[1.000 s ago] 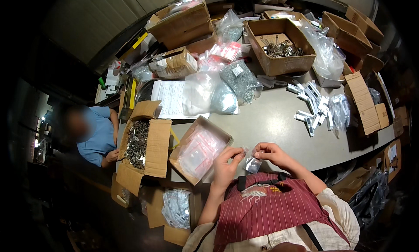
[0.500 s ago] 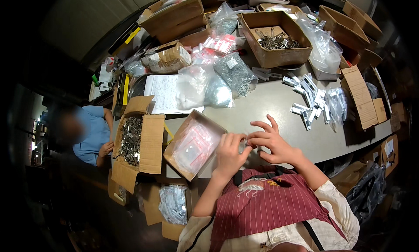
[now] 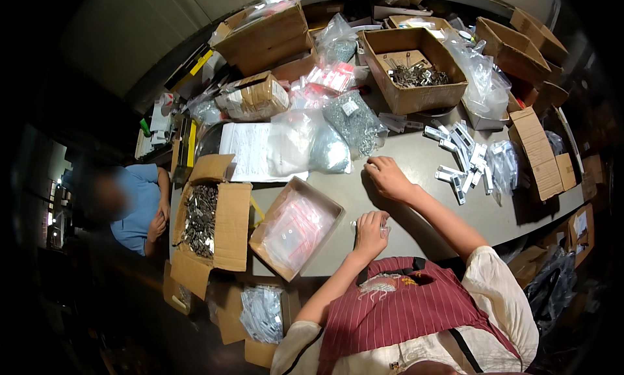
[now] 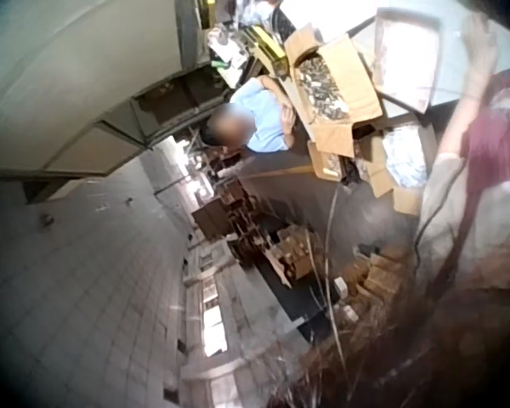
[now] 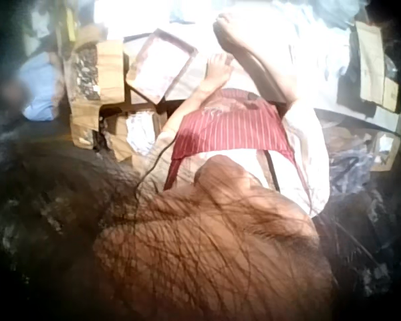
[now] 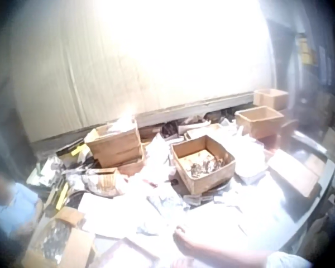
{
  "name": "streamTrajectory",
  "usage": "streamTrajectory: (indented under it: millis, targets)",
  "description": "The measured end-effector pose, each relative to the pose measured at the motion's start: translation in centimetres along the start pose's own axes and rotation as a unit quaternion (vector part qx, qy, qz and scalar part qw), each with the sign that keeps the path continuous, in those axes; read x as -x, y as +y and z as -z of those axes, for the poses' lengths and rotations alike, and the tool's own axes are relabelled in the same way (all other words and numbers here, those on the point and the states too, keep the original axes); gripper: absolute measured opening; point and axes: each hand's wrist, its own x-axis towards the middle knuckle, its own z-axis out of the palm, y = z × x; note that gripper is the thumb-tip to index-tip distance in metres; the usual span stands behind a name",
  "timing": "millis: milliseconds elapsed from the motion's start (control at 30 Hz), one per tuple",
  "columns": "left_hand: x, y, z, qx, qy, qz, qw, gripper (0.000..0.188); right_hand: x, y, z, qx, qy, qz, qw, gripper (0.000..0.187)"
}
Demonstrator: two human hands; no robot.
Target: The person assembles small metal hardware components by hand at a cluttered workbench. They pick up metal pieces, join them together, and place the assembled units into a small box. A coworker is visible across the table sorting items.
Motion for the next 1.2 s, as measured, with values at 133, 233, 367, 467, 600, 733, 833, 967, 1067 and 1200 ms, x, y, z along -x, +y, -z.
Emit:
streamTrajectory:
  millis: [133, 233, 367, 467, 600, 733, 833, 967, 1067, 1200]
  targets:
    - [-0.3, -0.7, 0.0, 0.010, 0.029, -0.035, 0.999, 0.028, -2.8, 1.2, -2.2, 0.111, 0.008, 0.094, 0.989, 0.034]
    - [-0.3, -0.9, 0.1, 0.012, 0.024, -0.031, 0.999, 0.028, -2.8, 2.3, -3.2, 0.106, 0.008, 0.077, 0.991, 0.035]
    - [-0.3, -0.9, 0.4, 0.020, 0.022, -0.020, 0.999, 0.029, -0.5, 2.4, -2.1, 0.064, 0.040, 0.030, 0.997, 0.040]
    - [-0.5, -0.9, 0.2, 0.015, 0.021, -0.010, 1.000, 0.029, 0.9, 2.7, -0.6, 0.010, 0.028, 0.004, 1.000, 0.045]
    - [-0.6, -1.2, -0.1, 0.015, 0.029, 0.001, 0.999, 0.030, -0.8, 3.7, 0.1, -0.048, 0.059, -0.031, 0.997, 0.052]
    - [-0.9, -1.2, 0.1, 0.043, 0.029, 0.000, 0.999, 0.028, -2.9, 5.2, -1.7, -0.029, -0.001, -0.041, 0.999, 0.073]
    - [-0.7, -1.5, 0.0, 0.043, 0.035, -0.011, 0.998, 0.027, -1.7, 4.6, -2.4, 0.001, 0.003, -0.019, 1.000, 0.077]
    - [-0.6, -1.5, -0.1, 0.039, 0.048, -0.017, 0.998, 0.028, 1.5, 3.6, -1.0, 0.016, -0.009, -0.006, 1.000, 0.079]
    - [-0.5, -1.6, -0.4, 0.041, 0.050, -0.012, 0.998, 0.029, 3.9, 2.2, 0.1, 0.029, -0.026, -0.028, 0.999, 0.076]
    - [-0.4, -1.5, -0.3, 0.036, 0.039, -0.004, 0.999, 0.028, 6.6, 0.4, 1.1, 0.032, -0.062, -0.015, 0.997, 0.074]
